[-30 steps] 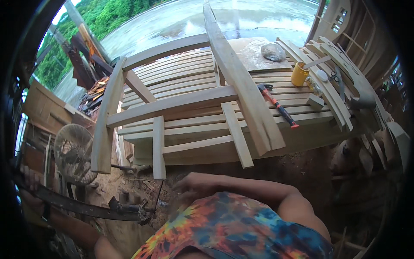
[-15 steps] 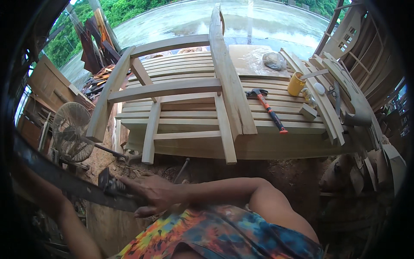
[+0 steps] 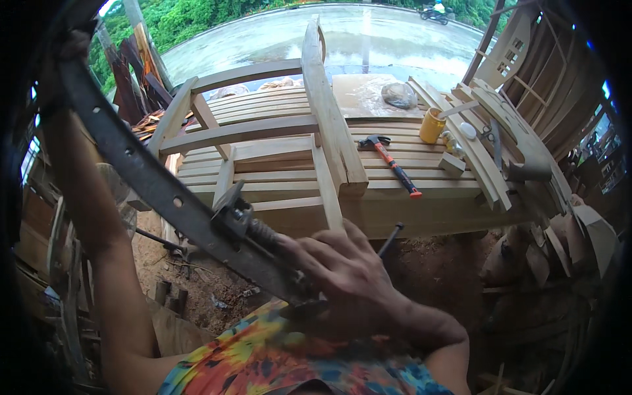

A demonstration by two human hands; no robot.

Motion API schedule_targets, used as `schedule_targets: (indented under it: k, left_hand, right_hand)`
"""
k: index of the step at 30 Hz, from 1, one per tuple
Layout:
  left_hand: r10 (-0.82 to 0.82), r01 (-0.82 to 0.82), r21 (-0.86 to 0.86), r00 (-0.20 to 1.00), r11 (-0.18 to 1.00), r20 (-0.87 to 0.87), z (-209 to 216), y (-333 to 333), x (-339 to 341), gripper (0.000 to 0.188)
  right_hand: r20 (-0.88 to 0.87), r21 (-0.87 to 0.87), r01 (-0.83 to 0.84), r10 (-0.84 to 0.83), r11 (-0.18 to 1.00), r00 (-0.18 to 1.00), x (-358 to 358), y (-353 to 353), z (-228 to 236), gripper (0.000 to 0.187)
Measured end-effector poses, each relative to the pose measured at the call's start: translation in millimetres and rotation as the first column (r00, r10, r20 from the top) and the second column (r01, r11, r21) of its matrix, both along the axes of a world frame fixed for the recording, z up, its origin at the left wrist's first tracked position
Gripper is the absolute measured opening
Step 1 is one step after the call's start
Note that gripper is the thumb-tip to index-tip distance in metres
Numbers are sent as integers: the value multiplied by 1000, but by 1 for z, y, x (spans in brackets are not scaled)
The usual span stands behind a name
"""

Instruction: The person applies glue to a wooden component with a stick, inserts it into a joint of a chair frame, and secures the assembly using a hammer and a large clamp.

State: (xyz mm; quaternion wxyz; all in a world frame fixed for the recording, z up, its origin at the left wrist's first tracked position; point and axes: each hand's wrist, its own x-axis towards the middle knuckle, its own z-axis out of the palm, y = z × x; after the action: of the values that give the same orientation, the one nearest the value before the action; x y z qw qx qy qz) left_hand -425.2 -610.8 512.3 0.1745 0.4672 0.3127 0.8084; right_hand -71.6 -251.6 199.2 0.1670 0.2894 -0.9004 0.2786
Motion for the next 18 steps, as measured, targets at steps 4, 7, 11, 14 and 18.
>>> schedule_targets:
  k: [4,7,11,14,18]
  left_hand:
    - [-26,24,34,998,999,65,-28,28,-41,17]
    - [-31,26,42,993,999,117,-53,45,-66,15]
    - [140,-163,75,958,984,249,-74,90,-61,10]
    - [242,-262,-16,864,965,441,-72,84,-103,41]
    - [389,-415,-74,755,907,527,-72,105,-103,53]
  right_hand:
    - [-262,-113,350,-368,930,892,19,-2,-25,60]
    - [-358,-77,432,-429,899,829,15,14,-26,56]
    - [-289,-32,407,-399,913,870,9,38,10,52]
    - [-300,51,402,-370,914,879,4,75,32,47]
    - [-298,245,402,-326,882,897,-4,142,93,47]
